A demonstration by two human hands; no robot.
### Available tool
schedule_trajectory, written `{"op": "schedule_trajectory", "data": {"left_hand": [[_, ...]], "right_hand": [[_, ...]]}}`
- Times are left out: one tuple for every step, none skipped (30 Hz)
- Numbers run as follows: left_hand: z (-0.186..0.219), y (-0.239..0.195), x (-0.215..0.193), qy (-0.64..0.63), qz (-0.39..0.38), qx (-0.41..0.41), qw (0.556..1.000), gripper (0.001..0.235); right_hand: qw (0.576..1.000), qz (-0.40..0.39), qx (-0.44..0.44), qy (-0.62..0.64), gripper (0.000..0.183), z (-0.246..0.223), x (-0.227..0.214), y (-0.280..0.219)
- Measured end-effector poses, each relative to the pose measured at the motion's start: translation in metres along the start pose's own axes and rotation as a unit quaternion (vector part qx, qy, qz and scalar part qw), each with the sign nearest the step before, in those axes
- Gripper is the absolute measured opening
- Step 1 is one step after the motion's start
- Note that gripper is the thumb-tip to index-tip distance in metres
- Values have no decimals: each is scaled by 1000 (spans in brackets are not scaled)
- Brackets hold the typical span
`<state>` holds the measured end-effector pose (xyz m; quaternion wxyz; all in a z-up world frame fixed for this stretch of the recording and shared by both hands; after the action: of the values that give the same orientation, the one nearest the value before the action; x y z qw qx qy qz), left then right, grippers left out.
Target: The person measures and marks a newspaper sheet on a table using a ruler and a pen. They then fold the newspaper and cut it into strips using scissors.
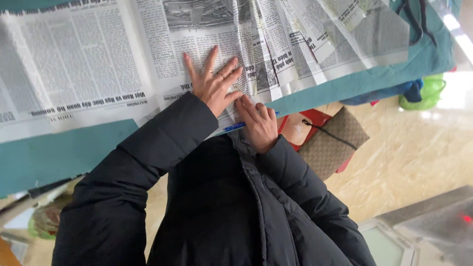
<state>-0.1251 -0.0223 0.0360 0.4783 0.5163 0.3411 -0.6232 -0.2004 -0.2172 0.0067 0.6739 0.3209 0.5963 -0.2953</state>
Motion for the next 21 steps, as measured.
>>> {"op": "schedule_trajectory", "data": {"left_hand": [[-1,1,1,13,-19,-2,1000,78],[0,2,3,24,-38,-3,999,83],[-1,9,5,24,-37,-12,999,83],[-2,15,9,54,-55,-22,997,92],[-3,20,12,84,-73,-33,993,101],[-3,23,9,84,-71,-40,993,101],[-3,26,5,44,-60,-38,996,102],[-2,28,0,5,-48,-35,998,104],[-4,31,3,6,-46,-40,998,104],[-5,33,6,15,-45,-38,998,106],[-7,35,9,24,-44,-37,998,107],[-2,30,8,23,-44,-40,998,107],[2,26,6,-6,-27,-37,999,102],[6,21,4,-34,-10,-34,999,97],[11,12,13,-34,-9,-38,999,97],[16,5,23,71,-11,-46,996,94],[22,-2,32,175,-12,-55,983,91],[26,-11,24,175,-12,-56,983,91],[32,-20,13,111,44,-38,992,66],[37,-29,2,46,100,-20,994,44],[38,-30,4,46,100,-21,994,44]], "right_hand": [[1000,0,-5,7,48,1,1,0],[1000,-1,-9,13,47,3,1,0],[1000,-1,-18,14,47,5,-8,4],[1000,14,-24,8,49,6,-17,9],[999,29,-30,3,51,7,-27,13],[999,30,-37,3,51,8,-22,11],[999,27,-43,3,53,9,-17,9],[998,25,-49,2,56,10,-12,7],[998,27,-54,3,56,11,-14,8],[998,26,-58,0,55,11,-15,8],[998,26,-62,-2,54,11,-17,8],[998,26,-66,-2,54,11,-13,7],[998,31,-57,3,51,11,-9,6],[998,37,-48,8,48,11,-5,6],[998,38,-52,9,48,8,-14,9],[997,67,-49,-9,48,8,-24,13],[994,96,-46,-26,48,7,-35,17],[994,96,-47,-26,48,8,-19,10],[997,55,-49,-2,48,10,-2,4],[998,13,-51,21,50,11,16,-2],[998,13,-52,22,50,11,16,-3]]}}
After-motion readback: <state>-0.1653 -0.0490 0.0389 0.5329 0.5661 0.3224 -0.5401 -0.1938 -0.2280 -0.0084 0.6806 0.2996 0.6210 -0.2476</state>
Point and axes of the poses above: each hand's wrist, its own y-axis towards the middle knuckle, its own x-axis out of the palm, z = x × y, the point moved 3 cm from there along y, towards the middle knuckle, and after that the axes turned 8 degrees about -y, right-handed, at the moved point
